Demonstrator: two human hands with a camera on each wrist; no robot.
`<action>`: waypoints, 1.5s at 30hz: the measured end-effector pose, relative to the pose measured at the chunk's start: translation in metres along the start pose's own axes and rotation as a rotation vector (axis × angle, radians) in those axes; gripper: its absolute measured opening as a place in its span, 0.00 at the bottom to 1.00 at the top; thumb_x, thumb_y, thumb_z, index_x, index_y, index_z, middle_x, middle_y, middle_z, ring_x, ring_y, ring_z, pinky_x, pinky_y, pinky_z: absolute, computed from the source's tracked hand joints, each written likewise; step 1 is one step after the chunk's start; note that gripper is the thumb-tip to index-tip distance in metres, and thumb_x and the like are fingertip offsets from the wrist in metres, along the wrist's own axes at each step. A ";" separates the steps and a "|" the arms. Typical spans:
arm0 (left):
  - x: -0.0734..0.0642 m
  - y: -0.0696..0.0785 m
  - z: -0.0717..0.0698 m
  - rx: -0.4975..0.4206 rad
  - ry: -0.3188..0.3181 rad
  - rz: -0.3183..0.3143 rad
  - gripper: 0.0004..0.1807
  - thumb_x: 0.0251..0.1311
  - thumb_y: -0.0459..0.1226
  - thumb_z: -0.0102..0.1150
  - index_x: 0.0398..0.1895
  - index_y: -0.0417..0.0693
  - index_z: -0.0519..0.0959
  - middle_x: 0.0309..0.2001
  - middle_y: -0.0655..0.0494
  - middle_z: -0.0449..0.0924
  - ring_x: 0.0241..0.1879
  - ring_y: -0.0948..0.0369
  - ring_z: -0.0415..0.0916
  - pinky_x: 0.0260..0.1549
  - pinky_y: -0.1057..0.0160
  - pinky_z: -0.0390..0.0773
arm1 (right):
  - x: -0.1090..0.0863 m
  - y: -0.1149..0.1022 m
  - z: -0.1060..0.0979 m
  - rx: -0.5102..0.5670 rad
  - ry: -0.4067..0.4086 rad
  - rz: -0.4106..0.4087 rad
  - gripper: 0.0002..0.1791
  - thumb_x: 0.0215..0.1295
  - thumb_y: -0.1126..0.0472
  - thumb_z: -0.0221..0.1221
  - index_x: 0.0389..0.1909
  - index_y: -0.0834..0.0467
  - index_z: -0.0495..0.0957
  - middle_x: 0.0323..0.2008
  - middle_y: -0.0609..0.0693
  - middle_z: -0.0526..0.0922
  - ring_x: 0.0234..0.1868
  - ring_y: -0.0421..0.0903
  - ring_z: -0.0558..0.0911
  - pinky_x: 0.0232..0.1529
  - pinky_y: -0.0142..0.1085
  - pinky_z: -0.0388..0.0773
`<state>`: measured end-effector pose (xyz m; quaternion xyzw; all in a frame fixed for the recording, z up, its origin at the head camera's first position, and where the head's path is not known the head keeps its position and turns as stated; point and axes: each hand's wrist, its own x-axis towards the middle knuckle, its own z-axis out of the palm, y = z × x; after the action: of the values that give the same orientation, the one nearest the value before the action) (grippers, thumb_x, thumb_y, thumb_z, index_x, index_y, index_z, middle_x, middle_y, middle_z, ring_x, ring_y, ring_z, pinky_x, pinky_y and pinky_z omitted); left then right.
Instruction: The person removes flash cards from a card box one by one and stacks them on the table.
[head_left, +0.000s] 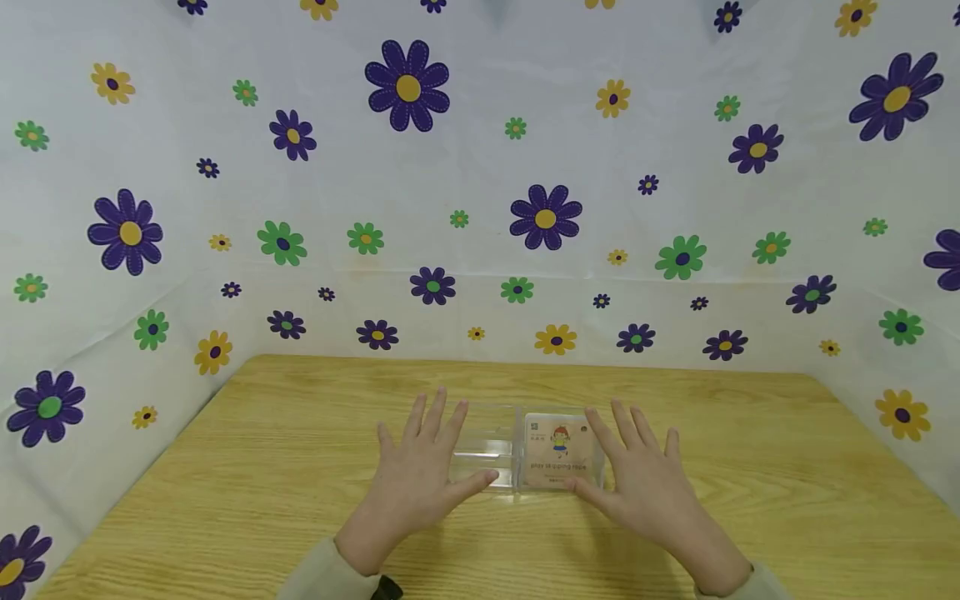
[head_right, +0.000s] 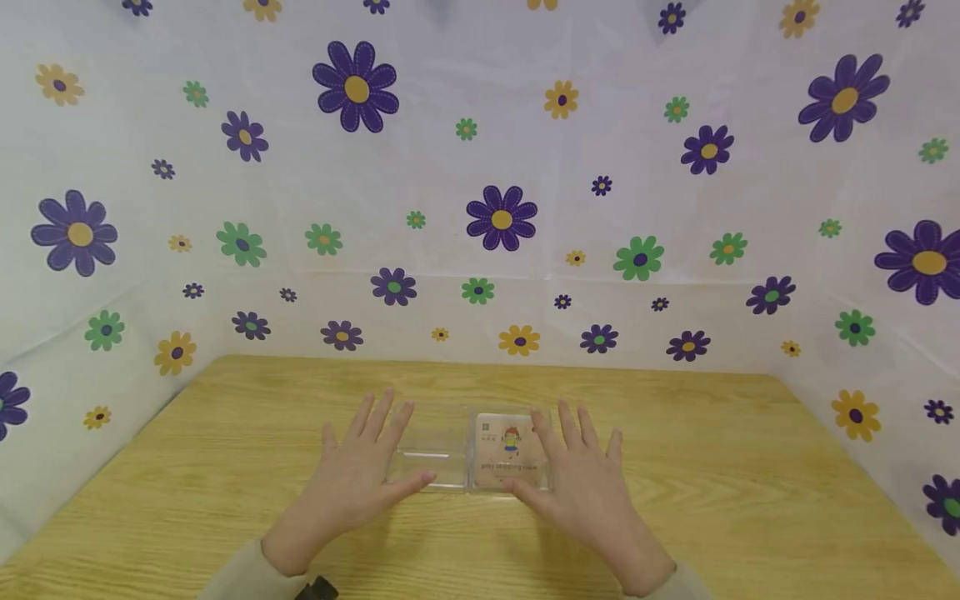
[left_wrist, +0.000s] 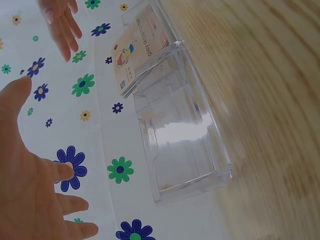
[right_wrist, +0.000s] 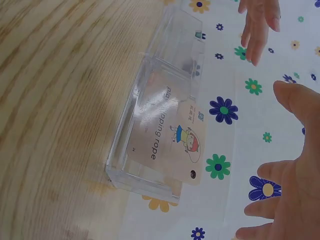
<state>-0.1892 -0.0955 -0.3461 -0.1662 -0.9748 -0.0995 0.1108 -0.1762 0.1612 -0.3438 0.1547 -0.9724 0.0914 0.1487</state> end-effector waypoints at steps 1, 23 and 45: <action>0.000 0.000 0.000 -0.006 0.002 0.000 0.48 0.47 0.71 0.35 0.67 0.52 0.53 0.68 0.48 0.43 0.66 0.48 0.37 0.49 0.28 0.43 | 0.000 0.000 0.000 0.003 0.010 -0.005 0.44 0.51 0.32 0.51 0.64 0.55 0.58 0.63 0.63 0.56 0.62 0.64 0.54 0.50 0.70 0.45; 0.005 0.000 -0.001 0.013 0.184 0.054 0.26 0.54 0.55 0.51 0.41 0.41 0.78 0.40 0.48 0.79 0.32 0.54 0.78 0.21 0.62 0.77 | 0.006 -0.001 -0.002 0.103 0.213 0.007 0.17 0.47 0.56 0.62 0.34 0.64 0.78 0.36 0.57 0.80 0.40 0.54 0.77 0.39 0.46 0.76; 0.013 -0.021 0.007 -0.213 0.043 -0.092 0.34 0.52 0.47 0.59 0.53 0.27 0.66 0.51 0.34 0.68 0.50 0.44 0.68 0.46 0.51 0.72 | 0.006 0.001 0.003 0.086 0.198 0.019 0.17 0.48 0.55 0.62 0.35 0.64 0.78 0.37 0.57 0.80 0.39 0.55 0.77 0.38 0.47 0.76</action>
<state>-0.2096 -0.1089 -0.3531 -0.1300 -0.9627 -0.2112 0.1087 -0.1826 0.1600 -0.3450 0.1418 -0.9496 0.1490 0.2364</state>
